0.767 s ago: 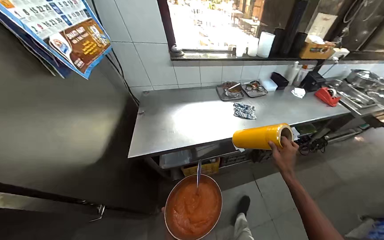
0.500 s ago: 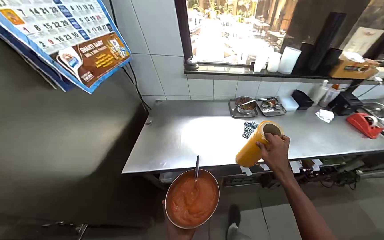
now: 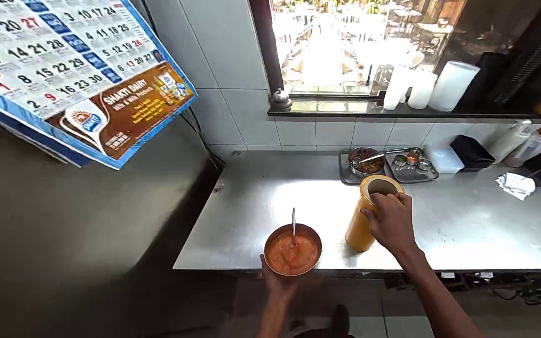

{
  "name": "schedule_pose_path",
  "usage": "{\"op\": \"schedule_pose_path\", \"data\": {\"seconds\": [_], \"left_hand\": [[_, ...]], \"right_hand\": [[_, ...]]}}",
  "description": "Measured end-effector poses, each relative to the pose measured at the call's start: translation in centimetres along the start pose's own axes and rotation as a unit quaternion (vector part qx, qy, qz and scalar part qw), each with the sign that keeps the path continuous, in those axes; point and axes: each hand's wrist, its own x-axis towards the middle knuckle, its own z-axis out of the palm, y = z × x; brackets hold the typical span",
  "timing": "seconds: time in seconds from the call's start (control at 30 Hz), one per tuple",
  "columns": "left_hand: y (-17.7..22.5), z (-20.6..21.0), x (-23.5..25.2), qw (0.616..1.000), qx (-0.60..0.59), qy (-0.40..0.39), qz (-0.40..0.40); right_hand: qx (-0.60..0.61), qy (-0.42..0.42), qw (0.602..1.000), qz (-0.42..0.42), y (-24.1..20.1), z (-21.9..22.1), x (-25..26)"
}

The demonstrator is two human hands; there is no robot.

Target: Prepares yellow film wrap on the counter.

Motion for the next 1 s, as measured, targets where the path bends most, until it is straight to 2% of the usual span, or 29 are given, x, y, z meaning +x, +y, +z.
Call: {"op": "schedule_pose_path", "data": {"seconds": [0.17, 0.37, 0.5, 0.57, 0.67, 0.73, 0.8, 0.9, 1.0], "left_hand": [[1.1, 2.3, 3.1, 0.996, 0.085, 0.017, 0.002], [6.0, 4.4, 6.9, 0.946, 0.301, 0.052, 0.106], [10.8, 4.8, 8.7, 0.929, 0.36, -0.019, 0.081], [12.1, 5.5, 8.3, 0.899, 0.42, -0.053, 0.114], [12.9, 7.1, 6.4, 0.827, 0.496, -0.117, 0.239], [12.4, 8.3, 5.2, 0.791, 0.511, -0.166, 0.292], [11.3, 9.4, 3.9, 0.764, 0.517, -0.223, 0.316], [9.6, 11.4, 2.5, 0.707, 0.542, -0.32, 0.322], [7.1, 13.4, 2.7, 0.662, 0.558, -0.398, 0.303]], "right_hand": [[-0.002, 0.013, 1.0, -0.005, 0.0, 0.4, -0.1], [-0.046, 0.005, 0.998, 0.046, -1.1, 0.8, 1.4], [-0.072, -0.056, 0.987, 0.133, -2.9, 1.1, 4.8], [0.005, -0.104, 0.983, 0.152, -2.6, 0.2, 6.6], [0.12, -0.153, 0.978, 0.078, -0.4, -1.9, 7.7], [0.106, -0.179, 0.978, 0.011, 1.1, -2.7, 7.0], [0.095, -0.183, 0.978, -0.021, 2.5, -2.5, 5.9], [0.098, -0.146, 0.984, -0.015, 2.8, -1.9, 4.7], [0.012, -0.107, 0.994, 0.023, 1.9, -1.1, 5.3]]}}
